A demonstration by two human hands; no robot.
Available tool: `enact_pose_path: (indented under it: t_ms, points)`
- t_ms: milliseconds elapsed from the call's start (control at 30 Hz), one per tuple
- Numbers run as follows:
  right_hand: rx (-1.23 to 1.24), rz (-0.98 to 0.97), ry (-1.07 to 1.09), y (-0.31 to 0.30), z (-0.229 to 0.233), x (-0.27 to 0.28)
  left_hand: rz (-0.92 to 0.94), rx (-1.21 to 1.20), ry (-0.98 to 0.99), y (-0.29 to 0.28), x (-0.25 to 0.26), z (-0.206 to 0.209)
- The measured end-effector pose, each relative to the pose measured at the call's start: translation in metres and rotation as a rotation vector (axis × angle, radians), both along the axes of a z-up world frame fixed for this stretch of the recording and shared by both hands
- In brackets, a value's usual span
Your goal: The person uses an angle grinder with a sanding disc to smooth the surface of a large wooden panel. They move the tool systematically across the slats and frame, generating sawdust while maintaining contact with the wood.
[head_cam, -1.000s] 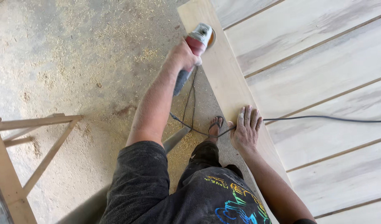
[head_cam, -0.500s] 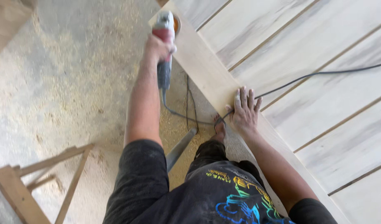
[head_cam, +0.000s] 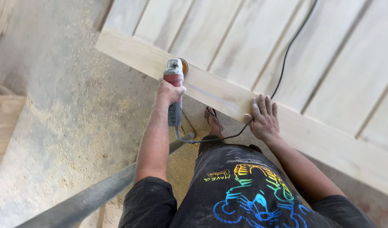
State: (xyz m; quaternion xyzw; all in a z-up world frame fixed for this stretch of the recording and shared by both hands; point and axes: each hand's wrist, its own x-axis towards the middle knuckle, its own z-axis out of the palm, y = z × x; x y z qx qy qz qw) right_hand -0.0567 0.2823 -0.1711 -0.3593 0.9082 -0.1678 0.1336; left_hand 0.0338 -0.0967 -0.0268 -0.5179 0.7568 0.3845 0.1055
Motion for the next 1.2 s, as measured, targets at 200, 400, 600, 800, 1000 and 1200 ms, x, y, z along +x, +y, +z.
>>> enact_pose_path:
  t_ms: [200, 400, 600, 800, 1000, 1200]
  points:
    - [0.005, -0.318, -0.014, 0.126, 0.010, 0.015, -0.163, -0.009, -0.049, 0.124, -0.003, 0.007]
    - [0.026, -0.495, -0.084, 0.220, -0.006, 0.024, -0.355, -0.006, -0.091, 0.231, -0.013, 0.000]
    - [-0.002, -0.549, 0.001, 0.294, -0.026, 0.035, -0.549, 0.011, -0.109, 0.325, -0.023, 0.007]
    - [-0.016, -0.656, 0.008, 0.344, -0.019, 0.032, -0.656, 0.152, -0.136, 0.407, -0.036, 0.019]
    - [-0.007, -0.811, -0.021, 0.373, 0.004, 0.029, -0.872, 0.112, -0.180, 0.474, -0.043, 0.023]
    - [-0.048, -0.805, -0.020, 0.380, 0.010, 0.034, -1.042, 0.108, -0.196, 0.511, -0.020, 0.014]
